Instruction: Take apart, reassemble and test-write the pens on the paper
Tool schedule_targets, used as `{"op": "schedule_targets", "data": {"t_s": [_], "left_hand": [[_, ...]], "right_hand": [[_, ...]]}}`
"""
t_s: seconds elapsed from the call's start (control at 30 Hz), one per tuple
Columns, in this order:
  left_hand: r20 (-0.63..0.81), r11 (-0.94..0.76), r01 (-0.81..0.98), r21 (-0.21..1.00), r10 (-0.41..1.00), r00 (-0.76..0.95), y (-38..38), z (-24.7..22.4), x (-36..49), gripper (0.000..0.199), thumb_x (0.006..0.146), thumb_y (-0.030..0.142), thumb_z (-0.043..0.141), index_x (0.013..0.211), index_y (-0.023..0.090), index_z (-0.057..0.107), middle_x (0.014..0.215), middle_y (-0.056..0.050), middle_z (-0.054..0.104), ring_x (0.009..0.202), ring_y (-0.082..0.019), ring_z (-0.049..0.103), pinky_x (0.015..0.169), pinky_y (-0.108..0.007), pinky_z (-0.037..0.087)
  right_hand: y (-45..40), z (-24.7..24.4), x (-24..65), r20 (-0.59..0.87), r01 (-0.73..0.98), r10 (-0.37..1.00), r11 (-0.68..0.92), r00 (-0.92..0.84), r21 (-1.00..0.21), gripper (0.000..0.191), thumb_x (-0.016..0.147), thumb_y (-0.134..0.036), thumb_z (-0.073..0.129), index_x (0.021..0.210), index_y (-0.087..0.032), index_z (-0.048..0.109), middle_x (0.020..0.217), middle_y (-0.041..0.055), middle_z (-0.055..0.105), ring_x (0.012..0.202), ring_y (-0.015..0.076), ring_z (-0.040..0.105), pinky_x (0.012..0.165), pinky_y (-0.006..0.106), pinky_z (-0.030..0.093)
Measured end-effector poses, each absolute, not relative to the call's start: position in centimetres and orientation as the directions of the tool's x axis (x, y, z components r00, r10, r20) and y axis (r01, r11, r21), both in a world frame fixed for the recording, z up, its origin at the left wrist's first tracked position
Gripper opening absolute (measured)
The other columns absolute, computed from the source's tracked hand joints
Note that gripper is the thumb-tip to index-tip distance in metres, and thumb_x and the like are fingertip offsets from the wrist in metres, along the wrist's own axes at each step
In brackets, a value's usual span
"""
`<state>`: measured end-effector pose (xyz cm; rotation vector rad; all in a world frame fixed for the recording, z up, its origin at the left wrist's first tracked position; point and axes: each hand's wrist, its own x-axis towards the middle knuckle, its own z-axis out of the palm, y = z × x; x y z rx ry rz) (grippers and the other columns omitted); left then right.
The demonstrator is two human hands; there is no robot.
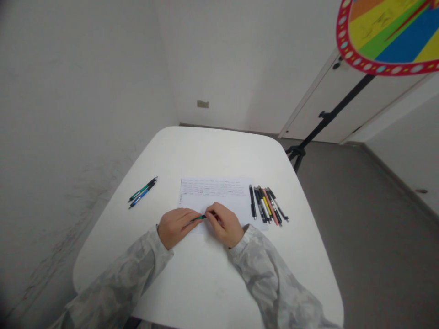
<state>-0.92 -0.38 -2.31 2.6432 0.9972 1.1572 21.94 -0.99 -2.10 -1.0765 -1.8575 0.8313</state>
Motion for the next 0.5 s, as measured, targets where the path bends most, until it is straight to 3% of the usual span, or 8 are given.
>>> {"op": "schedule_targets", "data": {"t_s": [0.2,0.27,0.37,0.43,0.5], "left_hand": [[0.571,-0.672,0.509,0.537,0.734,0.368,-0.4,-2.2,-1.2,0.014,0.108,0.032,0.064,0.111,0.020,0.071,0.094,-0.003,0.077,0.075,-0.012,0.071,0.069,-0.024,0.058],[0.557,-0.655,0.496,0.570,0.752,0.354,-0.4,-2.2,-1.1,0.014,0.106,0.033,0.066,0.108,0.021,0.073,0.090,-0.002,0.077,0.071,-0.011,0.069,0.066,-0.023,0.056],[0.535,-0.620,0.461,0.635,0.783,0.316,-0.2,-2.0,-0.5,0.017,0.104,0.037,0.070,0.101,0.020,0.074,0.085,-0.001,0.075,0.067,-0.011,0.067,0.064,-0.024,0.056],[0.512,-0.574,0.466,0.673,0.817,0.266,0.1,-1.6,-0.1,0.020,0.103,0.040,0.071,0.100,0.020,0.073,0.085,-0.001,0.074,0.069,-0.013,0.067,0.067,-0.027,0.057],[0.498,-0.547,0.493,0.676,0.833,0.241,0.8,-1.2,0.0,0.022,0.103,0.042,0.069,0.105,0.020,0.072,0.089,-0.003,0.075,0.076,-0.016,0.070,0.075,-0.031,0.059]], "right_hand": [[-0.4,-2.1,22.8,0.429,0.468,0.888,0.455,-0.168,-0.758,0.021,0.109,-0.029,0.050,0.098,-0.024,0.067,0.083,0.0045,0.069,0.081,0.0230,0.063,0.077,0.038,0.050],[-0.4,-2.0,23.1,0.466,0.554,0.840,0.536,-0.277,-0.637,0.015,0.107,-0.027,0.055,0.110,-0.024,0.069,0.096,0.0073,0.075,0.096,0.0268,0.066,0.093,0.045,0.049],[-0.4,-2.1,23.2,0.459,0.554,0.745,0.667,-0.484,-0.499,0.032,0.104,-0.020,0.054,0.133,-0.025,0.065,0.107,0.0083,0.076,0.103,0.0275,0.066,0.108,0.052,0.043],[-0.3,-2.4,23.2,0.450,0.512,0.733,0.679,-0.509,-0.526,0.040,0.104,-0.016,0.047,0.140,-0.026,0.062,0.106,0.0085,0.075,0.098,0.0262,0.066,0.101,0.049,0.048],[-0.1,-2.6,23.2,0.439,0.469,0.806,0.589,-0.396,-0.658,0.038,0.104,-0.017,0.045,0.137,-0.025,0.061,0.107,0.0091,0.072,0.097,0.0255,0.065,0.092,0.044,0.052]]}}
